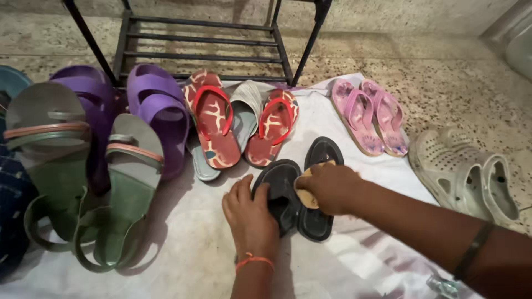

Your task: The person wipes a pair of black slip-on shoes with a yellow cloth. They clean the top surface and sides of each shoe while other footwear is arranged nearby on a white cloth.

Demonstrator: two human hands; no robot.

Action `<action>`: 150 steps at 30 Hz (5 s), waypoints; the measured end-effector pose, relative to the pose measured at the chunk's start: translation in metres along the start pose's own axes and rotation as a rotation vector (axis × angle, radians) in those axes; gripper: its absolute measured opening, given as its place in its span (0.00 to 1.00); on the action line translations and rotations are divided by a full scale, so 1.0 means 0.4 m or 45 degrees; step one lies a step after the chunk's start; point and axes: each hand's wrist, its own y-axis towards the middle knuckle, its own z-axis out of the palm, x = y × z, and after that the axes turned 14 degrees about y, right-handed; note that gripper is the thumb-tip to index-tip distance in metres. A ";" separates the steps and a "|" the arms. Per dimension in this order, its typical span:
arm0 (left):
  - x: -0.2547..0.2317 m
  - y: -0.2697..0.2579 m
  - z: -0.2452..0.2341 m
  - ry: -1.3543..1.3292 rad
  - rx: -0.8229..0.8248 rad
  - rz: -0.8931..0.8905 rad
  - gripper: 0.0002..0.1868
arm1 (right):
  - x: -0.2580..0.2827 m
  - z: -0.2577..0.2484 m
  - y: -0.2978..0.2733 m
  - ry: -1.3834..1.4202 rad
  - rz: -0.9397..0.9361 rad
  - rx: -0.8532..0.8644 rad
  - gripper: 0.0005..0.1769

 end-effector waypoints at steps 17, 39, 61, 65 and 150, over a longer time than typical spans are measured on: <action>-0.031 -0.091 -0.026 -0.015 0.076 0.045 0.39 | 0.094 0.054 0.123 0.399 -0.735 -0.490 0.17; -0.039 -0.078 0.001 -0.095 -0.148 -0.226 0.30 | -0.042 0.103 0.047 0.694 -0.325 -0.185 0.14; -0.023 -0.065 0.025 -0.472 -0.139 -0.532 0.26 | -0.009 0.161 -0.034 0.385 -0.808 -0.276 0.18; -0.022 -0.069 0.010 -0.415 -0.129 -0.475 0.26 | -0.074 0.102 -0.025 0.372 -0.536 -0.387 0.17; -0.097 -0.041 0.034 -0.382 -0.075 -0.445 0.16 | 0.005 0.023 -0.144 0.921 -0.103 -0.453 0.22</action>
